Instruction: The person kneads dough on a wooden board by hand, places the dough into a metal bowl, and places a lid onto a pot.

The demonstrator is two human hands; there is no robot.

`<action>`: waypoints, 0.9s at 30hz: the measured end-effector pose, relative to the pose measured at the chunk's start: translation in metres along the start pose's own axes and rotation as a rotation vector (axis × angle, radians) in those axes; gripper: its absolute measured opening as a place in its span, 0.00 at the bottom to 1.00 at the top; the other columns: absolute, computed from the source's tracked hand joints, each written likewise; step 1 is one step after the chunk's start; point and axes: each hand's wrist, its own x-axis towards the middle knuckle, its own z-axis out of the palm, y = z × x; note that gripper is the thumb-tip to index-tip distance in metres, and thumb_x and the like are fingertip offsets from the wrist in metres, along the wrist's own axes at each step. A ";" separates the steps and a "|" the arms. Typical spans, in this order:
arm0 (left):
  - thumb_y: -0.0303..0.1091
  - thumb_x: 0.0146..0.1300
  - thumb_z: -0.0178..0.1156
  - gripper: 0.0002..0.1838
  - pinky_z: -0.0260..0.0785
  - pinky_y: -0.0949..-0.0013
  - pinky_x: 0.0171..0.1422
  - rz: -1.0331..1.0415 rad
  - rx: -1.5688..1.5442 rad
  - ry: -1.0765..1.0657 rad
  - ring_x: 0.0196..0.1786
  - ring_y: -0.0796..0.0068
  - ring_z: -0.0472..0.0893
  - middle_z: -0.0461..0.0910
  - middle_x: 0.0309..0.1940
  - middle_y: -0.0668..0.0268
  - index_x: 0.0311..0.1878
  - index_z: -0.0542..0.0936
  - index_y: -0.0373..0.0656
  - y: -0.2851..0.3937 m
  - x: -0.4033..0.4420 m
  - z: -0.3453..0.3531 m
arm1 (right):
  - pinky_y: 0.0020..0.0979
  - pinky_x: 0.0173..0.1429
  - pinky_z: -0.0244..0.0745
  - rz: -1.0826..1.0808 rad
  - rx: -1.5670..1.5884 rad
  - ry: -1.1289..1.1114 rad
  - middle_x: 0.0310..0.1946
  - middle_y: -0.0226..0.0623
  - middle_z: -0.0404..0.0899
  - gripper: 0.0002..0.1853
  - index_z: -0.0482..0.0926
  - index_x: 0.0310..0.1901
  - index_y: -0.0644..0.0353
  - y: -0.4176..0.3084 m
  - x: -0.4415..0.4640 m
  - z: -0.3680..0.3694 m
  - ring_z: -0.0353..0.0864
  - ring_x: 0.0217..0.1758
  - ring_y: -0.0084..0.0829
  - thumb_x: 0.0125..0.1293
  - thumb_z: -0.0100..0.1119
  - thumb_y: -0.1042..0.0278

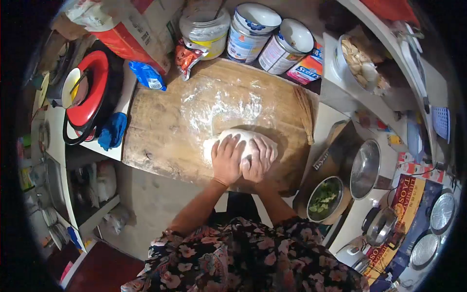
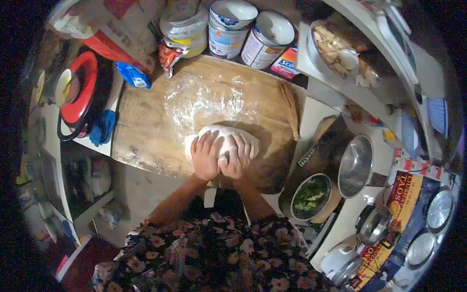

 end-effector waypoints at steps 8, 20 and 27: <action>0.55 0.58 0.50 0.26 0.59 0.50 0.58 0.018 -0.045 0.030 0.48 0.56 0.74 0.75 0.48 0.60 0.54 0.75 0.49 -0.035 0.072 0.023 | 0.48 0.58 0.59 -0.030 0.028 -0.027 0.46 0.48 0.75 0.28 0.76 0.50 0.60 0.042 0.058 0.046 0.72 0.47 0.49 0.60 0.45 0.45; 0.58 0.64 0.44 0.26 0.67 0.53 0.57 -0.211 -0.061 -0.126 0.49 0.53 0.79 0.81 0.44 0.53 0.52 0.79 0.51 -0.087 0.138 0.066 | 0.41 0.41 0.73 -0.165 -0.137 -0.116 0.34 0.42 0.80 0.15 0.80 0.32 0.57 0.079 0.118 0.087 0.78 0.36 0.44 0.62 0.57 0.52; 0.61 0.64 0.45 0.29 0.71 0.54 0.56 -0.431 0.110 -0.623 0.49 0.51 0.80 0.81 0.44 0.51 0.54 0.77 0.48 0.005 0.112 -0.018 | 0.47 0.47 0.67 0.006 0.345 -0.121 0.30 0.43 0.77 0.08 0.80 0.28 0.59 0.025 0.037 -0.032 0.75 0.36 0.47 0.58 0.56 0.65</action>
